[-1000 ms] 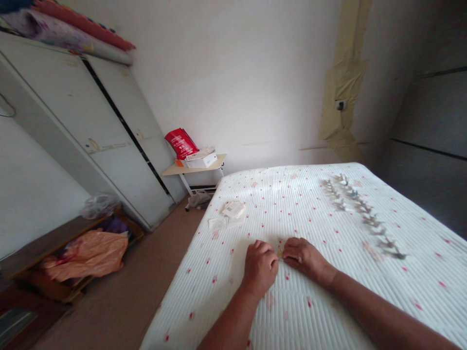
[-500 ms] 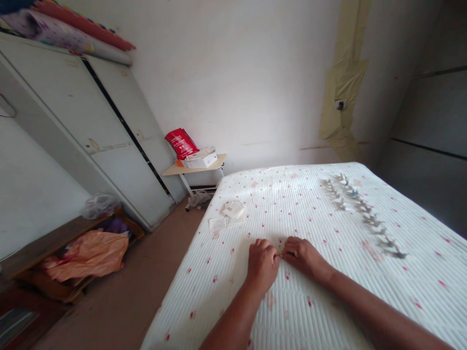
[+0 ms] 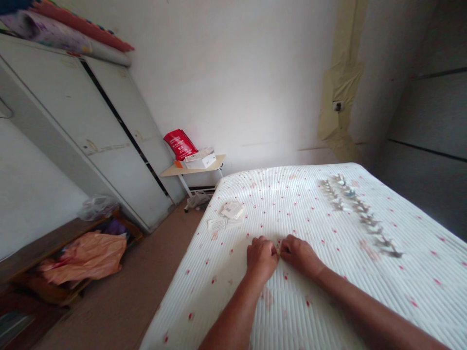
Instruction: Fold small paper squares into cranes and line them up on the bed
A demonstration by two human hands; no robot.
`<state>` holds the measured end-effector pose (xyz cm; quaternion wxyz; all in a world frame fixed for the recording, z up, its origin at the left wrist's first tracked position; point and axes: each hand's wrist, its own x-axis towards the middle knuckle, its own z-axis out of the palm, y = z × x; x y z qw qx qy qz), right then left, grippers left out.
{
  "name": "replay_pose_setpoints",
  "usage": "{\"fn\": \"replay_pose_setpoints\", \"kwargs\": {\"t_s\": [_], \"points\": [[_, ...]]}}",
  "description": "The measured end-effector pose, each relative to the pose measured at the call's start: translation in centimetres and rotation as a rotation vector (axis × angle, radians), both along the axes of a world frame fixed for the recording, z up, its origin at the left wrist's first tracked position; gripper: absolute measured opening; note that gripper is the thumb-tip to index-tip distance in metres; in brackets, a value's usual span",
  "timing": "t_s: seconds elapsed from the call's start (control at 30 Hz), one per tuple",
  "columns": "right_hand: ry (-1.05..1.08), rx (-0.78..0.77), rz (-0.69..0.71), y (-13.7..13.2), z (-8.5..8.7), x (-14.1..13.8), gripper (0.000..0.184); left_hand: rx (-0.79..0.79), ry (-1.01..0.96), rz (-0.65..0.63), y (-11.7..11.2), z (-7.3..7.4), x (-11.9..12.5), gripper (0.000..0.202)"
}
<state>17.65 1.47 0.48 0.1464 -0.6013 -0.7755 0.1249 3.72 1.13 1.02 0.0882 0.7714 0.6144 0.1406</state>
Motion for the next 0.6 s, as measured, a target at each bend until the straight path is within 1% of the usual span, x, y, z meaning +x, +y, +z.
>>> {"fn": "replay_pose_setpoints", "kwargs": {"t_s": [0.13,0.23,0.33,0.47,0.6], "points": [[0.008,-0.049,-0.033,0.4,0.3,-0.1,0.013,-0.031,-0.009,0.056,0.3,0.2,0.2,0.011],[0.059,-0.074,-0.045,0.8,0.1,0.0,0.009,-0.091,0.006,0.079,0.7,0.7,0.3,0.009],[0.120,-0.107,-0.031,1.2,-0.3,0.3,0.010,-0.156,0.026,0.098,1.2,1.1,0.2,0.006],[0.193,-0.152,-0.001,1.6,-0.4,1.0,0.014,-0.133,0.020,0.102,1.4,1.1,0.0,0.011],[0.222,-0.167,0.012,1.6,-0.1,1.2,0.015,-0.114,0.006,0.093,1.2,1.1,-0.1,0.011]]}}
